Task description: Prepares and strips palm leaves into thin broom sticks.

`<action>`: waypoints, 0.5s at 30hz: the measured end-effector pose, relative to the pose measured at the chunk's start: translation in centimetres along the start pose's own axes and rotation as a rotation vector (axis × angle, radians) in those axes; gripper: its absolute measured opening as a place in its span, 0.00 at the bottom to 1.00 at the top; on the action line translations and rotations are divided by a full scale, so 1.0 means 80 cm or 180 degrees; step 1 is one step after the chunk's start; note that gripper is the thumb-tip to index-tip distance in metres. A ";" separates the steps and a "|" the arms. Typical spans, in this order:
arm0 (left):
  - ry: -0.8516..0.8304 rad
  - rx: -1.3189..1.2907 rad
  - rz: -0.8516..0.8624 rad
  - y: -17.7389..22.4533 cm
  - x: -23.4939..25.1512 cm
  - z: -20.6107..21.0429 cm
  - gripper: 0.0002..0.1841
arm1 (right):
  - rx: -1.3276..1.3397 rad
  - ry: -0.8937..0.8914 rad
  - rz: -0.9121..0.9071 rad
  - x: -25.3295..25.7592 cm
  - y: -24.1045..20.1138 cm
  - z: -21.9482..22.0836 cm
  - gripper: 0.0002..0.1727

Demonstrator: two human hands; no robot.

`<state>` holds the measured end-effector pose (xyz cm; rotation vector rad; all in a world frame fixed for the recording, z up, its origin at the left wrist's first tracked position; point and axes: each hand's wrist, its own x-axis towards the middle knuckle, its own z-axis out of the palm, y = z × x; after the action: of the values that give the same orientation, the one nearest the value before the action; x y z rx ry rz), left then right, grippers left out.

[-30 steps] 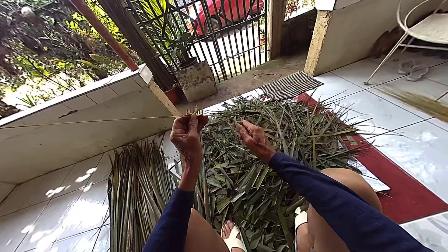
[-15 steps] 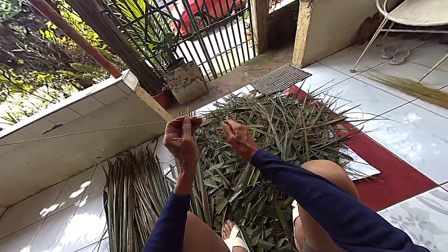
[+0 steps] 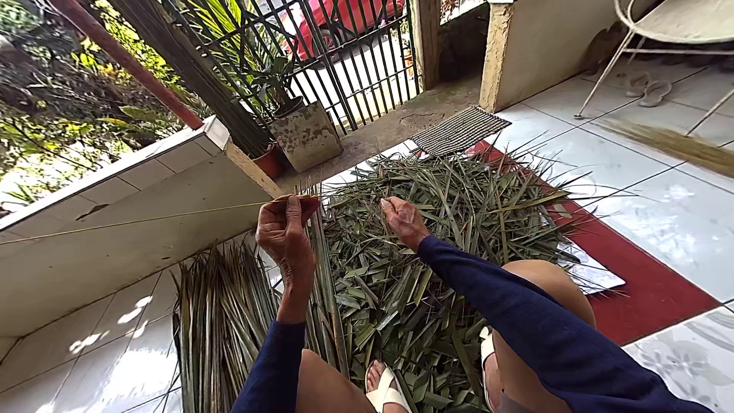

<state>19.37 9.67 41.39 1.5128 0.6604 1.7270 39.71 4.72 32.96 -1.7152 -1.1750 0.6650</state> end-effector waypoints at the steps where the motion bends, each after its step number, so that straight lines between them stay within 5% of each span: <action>1: 0.0038 0.0019 0.0030 0.001 0.002 -0.004 0.06 | -0.0065 -0.0005 0.0093 0.002 0.005 -0.002 0.25; 6: 0.0085 -0.0006 0.0139 0.009 0.012 -0.021 0.07 | -0.0200 0.0195 0.0290 0.015 0.029 -0.012 0.26; 10: -0.0078 -0.0043 0.0168 0.004 0.011 -0.028 0.07 | 0.0197 0.0584 -0.0339 0.006 0.012 -0.020 0.25; 15: -0.0317 0.0024 0.0102 -0.002 0.001 -0.016 0.08 | 0.0646 0.0073 -0.0978 -0.033 -0.035 -0.010 0.22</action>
<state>18.13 9.94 41.14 1.6113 0.5952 1.6627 38.17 2.33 35.64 -1.3352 -1.2754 0.5525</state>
